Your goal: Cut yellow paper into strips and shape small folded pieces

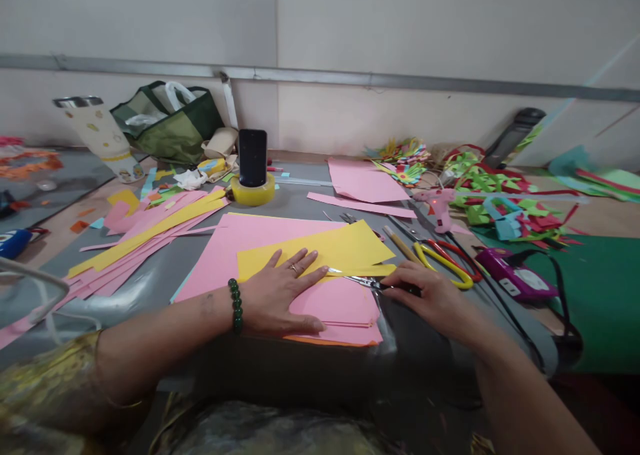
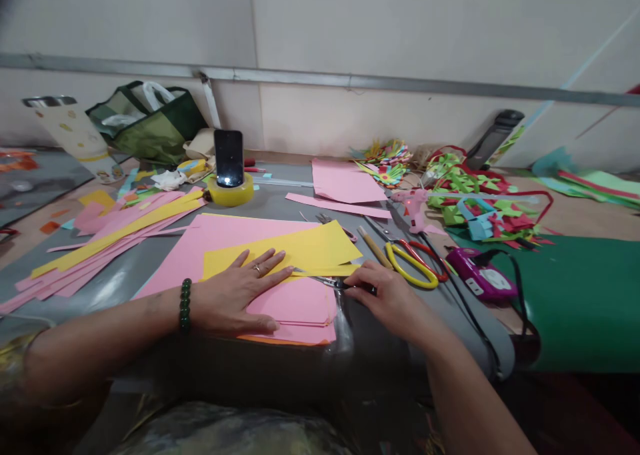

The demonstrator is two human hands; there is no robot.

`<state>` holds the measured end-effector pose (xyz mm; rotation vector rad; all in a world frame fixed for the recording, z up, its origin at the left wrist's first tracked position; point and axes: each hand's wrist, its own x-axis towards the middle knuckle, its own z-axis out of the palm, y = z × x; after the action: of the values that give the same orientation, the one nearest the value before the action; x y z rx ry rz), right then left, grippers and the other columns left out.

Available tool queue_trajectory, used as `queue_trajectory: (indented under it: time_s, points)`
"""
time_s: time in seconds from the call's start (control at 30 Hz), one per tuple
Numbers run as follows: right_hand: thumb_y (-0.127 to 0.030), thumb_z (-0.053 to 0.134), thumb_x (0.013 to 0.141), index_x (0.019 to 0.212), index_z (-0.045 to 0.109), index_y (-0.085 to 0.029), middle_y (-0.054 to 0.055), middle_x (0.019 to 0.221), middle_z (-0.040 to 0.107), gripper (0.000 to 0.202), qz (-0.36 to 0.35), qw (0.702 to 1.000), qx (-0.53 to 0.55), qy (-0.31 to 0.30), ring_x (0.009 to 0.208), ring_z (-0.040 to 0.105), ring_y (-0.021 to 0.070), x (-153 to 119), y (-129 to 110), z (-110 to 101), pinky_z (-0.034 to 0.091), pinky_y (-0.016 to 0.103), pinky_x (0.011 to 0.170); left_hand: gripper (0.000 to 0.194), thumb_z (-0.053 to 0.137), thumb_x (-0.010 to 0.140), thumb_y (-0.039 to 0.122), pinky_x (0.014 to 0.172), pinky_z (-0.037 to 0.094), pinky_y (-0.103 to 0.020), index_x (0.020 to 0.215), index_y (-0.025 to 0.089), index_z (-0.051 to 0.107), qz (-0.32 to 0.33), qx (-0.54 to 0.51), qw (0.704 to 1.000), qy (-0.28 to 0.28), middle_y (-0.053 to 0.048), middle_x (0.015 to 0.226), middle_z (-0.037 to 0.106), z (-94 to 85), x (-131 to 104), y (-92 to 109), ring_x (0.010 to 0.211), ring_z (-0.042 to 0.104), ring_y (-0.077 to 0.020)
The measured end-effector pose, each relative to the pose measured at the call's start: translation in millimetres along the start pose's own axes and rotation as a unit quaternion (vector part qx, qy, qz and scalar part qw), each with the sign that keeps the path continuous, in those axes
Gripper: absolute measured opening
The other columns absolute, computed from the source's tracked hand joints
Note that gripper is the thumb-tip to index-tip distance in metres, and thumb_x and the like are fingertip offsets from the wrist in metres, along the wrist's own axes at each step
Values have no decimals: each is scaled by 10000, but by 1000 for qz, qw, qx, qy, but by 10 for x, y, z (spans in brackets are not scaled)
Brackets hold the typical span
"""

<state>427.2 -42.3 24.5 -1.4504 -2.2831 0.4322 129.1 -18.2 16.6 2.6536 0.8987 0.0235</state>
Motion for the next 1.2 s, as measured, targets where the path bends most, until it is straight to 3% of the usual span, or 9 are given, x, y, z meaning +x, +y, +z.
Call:
queue_trajectory:
  time_s: [0.17,0.4,0.7,1.03,1.2]
  points:
    - [-302,559,830,802,654,-213,43,821,627,133,-9,1000,-2,4,750,600,186,1,-3,-11,462,313,662,909,348,745,789,1075,17,-619,1472,289,127,1,6,1000,-1,-111,1541,29,-22,-7,-1,1405,23,-341]
    - [-304,552,837,800,654,-208,50,832,620,145,-9,1000,0,4,782,597,193,44,-48,20,467,319,682,963,375,708,812,1077,-11,-614,1463,241,206,55,10,998,-5,-135,1534,81,-69,82,-8,1403,55,-350]
    - [-320,551,837,810,664,-222,49,817,629,152,0,1000,9,6,758,597,194,-74,-28,19,473,323,673,968,390,705,809,1071,-2,-630,1469,254,174,60,-11,998,-7,-125,1536,76,-42,97,-14,1401,57,-358]
    - [-302,549,838,807,681,-209,56,820,608,164,-8,1000,25,2,747,590,184,15,-190,81,471,306,649,960,393,716,798,1073,-2,-625,1469,244,176,53,-4,999,-9,-133,1535,57,-35,94,-17,1403,39,-348]
    - [-319,577,827,842,686,-219,60,864,629,149,-5,1000,29,7,805,597,199,58,-179,86,481,340,712,955,360,724,804,1082,13,-610,1471,242,164,44,-14,999,-4,-123,1539,47,-21,203,67,1405,21,-338]
